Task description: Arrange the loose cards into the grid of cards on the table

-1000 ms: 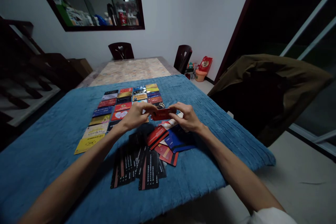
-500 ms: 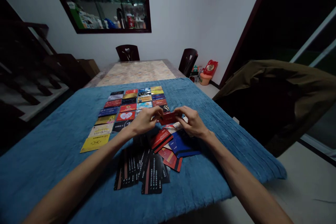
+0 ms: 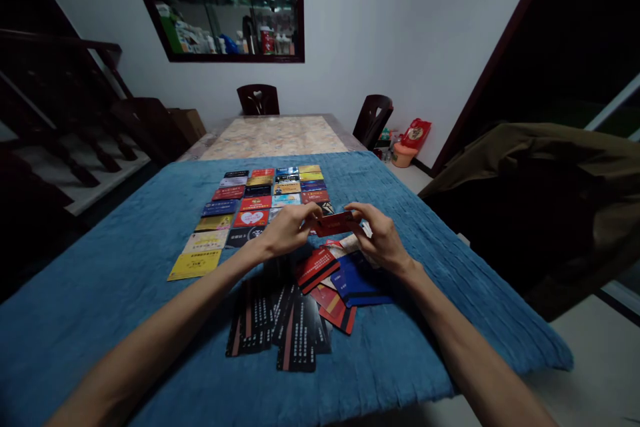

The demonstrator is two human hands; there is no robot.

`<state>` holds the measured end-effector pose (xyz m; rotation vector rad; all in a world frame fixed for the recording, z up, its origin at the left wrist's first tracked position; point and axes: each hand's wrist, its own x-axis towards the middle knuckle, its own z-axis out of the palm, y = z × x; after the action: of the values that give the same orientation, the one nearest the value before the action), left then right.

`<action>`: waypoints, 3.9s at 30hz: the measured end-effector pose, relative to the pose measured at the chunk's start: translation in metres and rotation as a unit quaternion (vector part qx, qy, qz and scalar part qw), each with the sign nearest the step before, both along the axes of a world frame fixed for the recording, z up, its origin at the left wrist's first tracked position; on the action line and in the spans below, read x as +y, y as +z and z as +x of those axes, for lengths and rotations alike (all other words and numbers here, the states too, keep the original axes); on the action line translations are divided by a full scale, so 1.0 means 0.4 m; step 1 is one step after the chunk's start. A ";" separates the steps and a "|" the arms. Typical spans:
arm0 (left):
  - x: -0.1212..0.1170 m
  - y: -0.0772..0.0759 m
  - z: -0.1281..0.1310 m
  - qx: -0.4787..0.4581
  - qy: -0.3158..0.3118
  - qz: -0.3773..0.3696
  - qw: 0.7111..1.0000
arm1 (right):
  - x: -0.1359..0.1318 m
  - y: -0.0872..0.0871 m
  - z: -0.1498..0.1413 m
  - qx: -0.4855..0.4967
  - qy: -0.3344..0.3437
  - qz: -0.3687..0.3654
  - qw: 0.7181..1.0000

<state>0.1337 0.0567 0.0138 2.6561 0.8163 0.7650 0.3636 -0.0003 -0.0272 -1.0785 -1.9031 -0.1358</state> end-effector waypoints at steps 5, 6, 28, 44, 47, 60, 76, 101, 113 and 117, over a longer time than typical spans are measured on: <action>0.004 0.003 -0.002 -0.011 0.000 0.018 1.000 | 0.000 0.003 -0.006 -0.025 0.011 0.022 0.999; 0.004 0.005 -0.003 -0.016 -0.001 0.020 1.000 | 0.000 0.004 -0.007 -0.033 0.013 0.026 0.999; -0.002 0.029 -0.003 -0.046 -0.014 0.044 0.998 | -0.009 0.011 -0.041 -0.137 -0.089 0.115 0.980; -0.007 0.032 -0.005 -0.041 -0.018 0.047 0.998 | -0.018 0.020 -0.041 -0.155 -0.096 0.138 0.973; -0.009 0.038 -0.008 -0.037 -0.016 0.042 0.998 | -0.018 0.020 -0.041 -0.150 -0.096 0.137 0.974; -0.016 0.051 -0.025 -0.035 0.011 0.030 0.999 | -0.017 0.014 -0.044 -0.149 -0.086 0.123 0.977; -0.205 -0.034 -0.143 0.255 0.200 0.040 0.945 | -0.004 0.002 -0.057 -0.101 -0.085 0.110 0.985; -0.192 -0.020 -0.267 -0.008 0.122 0.354 0.927 | 0.053 0.038 -0.380 -0.231 0.109 -0.142 0.956; -0.050 -0.061 -0.392 -0.053 0.279 0.236 0.929 | 0.045 0.026 -0.442 -0.283 0.097 -0.221 0.928; -0.054 -0.064 -0.381 -0.048 0.264 0.238 0.933 | 0.051 0.019 -0.445 -0.278 0.101 -0.234 0.926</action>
<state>-0.0185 0.0349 -0.0118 2.7815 1.5166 1.3628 0.1857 0.0199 -0.0196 -1.2304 -2.6398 0.1588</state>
